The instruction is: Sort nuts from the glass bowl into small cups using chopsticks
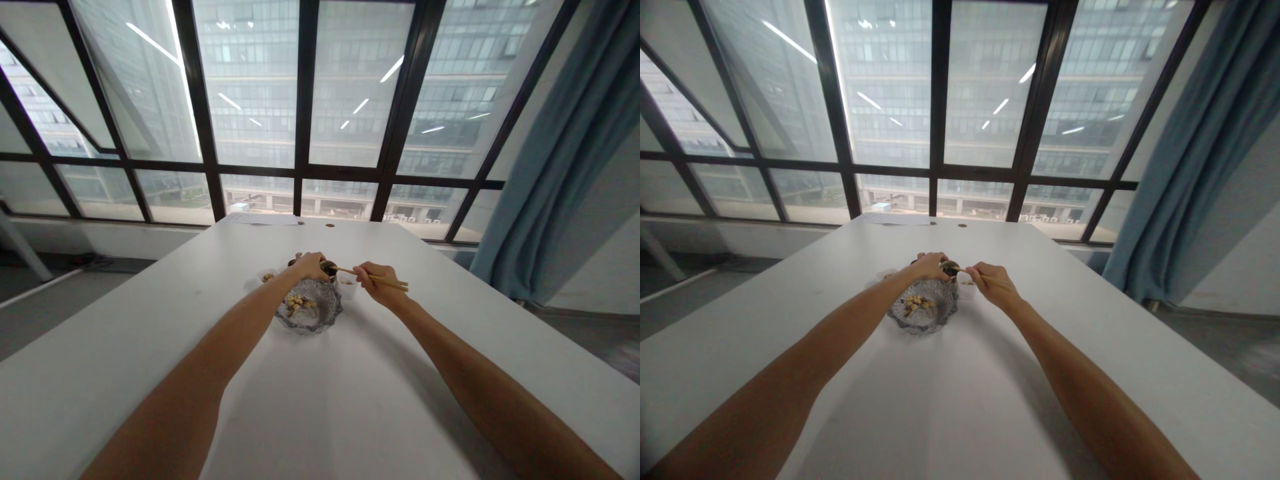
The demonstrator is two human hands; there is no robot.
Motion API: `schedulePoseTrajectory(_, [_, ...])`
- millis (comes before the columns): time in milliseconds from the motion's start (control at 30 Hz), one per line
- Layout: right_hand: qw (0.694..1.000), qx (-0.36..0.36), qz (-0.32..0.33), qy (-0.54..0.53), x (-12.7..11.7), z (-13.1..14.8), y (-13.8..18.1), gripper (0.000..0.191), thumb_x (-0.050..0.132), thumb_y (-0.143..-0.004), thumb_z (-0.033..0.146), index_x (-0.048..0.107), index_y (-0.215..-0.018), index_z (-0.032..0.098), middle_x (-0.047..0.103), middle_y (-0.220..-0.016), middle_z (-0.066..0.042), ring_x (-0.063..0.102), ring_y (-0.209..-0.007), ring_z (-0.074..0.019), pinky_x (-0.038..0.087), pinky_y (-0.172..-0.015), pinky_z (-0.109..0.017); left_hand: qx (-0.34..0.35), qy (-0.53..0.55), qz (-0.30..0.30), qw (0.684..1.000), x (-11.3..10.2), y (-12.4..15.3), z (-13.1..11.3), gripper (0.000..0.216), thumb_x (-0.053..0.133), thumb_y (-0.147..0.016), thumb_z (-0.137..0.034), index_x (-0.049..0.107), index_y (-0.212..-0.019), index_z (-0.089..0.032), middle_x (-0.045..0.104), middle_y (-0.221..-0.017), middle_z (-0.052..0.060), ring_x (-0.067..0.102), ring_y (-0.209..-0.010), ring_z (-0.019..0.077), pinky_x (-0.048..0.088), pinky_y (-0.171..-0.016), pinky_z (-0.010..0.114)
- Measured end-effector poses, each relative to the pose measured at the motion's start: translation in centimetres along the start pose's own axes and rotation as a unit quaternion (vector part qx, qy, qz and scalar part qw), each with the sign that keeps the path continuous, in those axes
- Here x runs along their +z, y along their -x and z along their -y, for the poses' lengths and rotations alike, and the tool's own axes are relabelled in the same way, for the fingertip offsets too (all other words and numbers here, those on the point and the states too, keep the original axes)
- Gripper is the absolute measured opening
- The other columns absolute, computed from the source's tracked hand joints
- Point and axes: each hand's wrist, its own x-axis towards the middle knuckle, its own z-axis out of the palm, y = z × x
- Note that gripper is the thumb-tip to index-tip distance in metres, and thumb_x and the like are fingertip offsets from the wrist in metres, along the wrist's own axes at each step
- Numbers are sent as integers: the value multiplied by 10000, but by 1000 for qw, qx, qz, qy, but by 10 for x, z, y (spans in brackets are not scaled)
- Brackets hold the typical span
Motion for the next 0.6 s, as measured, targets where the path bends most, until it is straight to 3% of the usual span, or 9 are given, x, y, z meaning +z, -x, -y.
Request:
schedulePoseTrajectory(200, [1000,12,8,-10,11,1,0,569,399,-951,653,645,-712,198,656,-609,-37,581,-529,-159,419,-519,-261,3,-6,-2,1000,-1,-1,-2,598,767,-622,-498,681,-1138,-208,738,-1076,68,650,-1033,275,481,-903,354])
schedulePoseTrajectory(367, [997,48,-56,-6,9,6,0,566,408,-953,639,609,-653,204,643,-573,-46,586,-508,-166,421,-493,-264,-22,-17,16,999,-1,-4,1,586,756,-627,-526,699,-1119,-213,742,-1058,75,650,-1039,287,463,-924,370])
schedulePoseTrajectory(467, [988,78,-119,-68,5,11,2,568,398,-965,624,632,-673,196,648,-568,-57,577,-470,-163,433,-451,-264,-40,-25,53,998,-3,-6,5,551,742,-648,-562,722,-1077,-217,742,-1062,86,645,-1061,304,430,-968,414])
schedulePoseTrajectory(600, [975,94,-105,-170,5,25,3,617,405,-936,679,642,-646,189,592,-479,-37,503,-371,-141,406,-372,-257,-19,-15,85,996,-11,-3,12,575,685,-712,-599,690,-1159,-238,700,-1216,85,608,-1147,317,356,-1053,480])
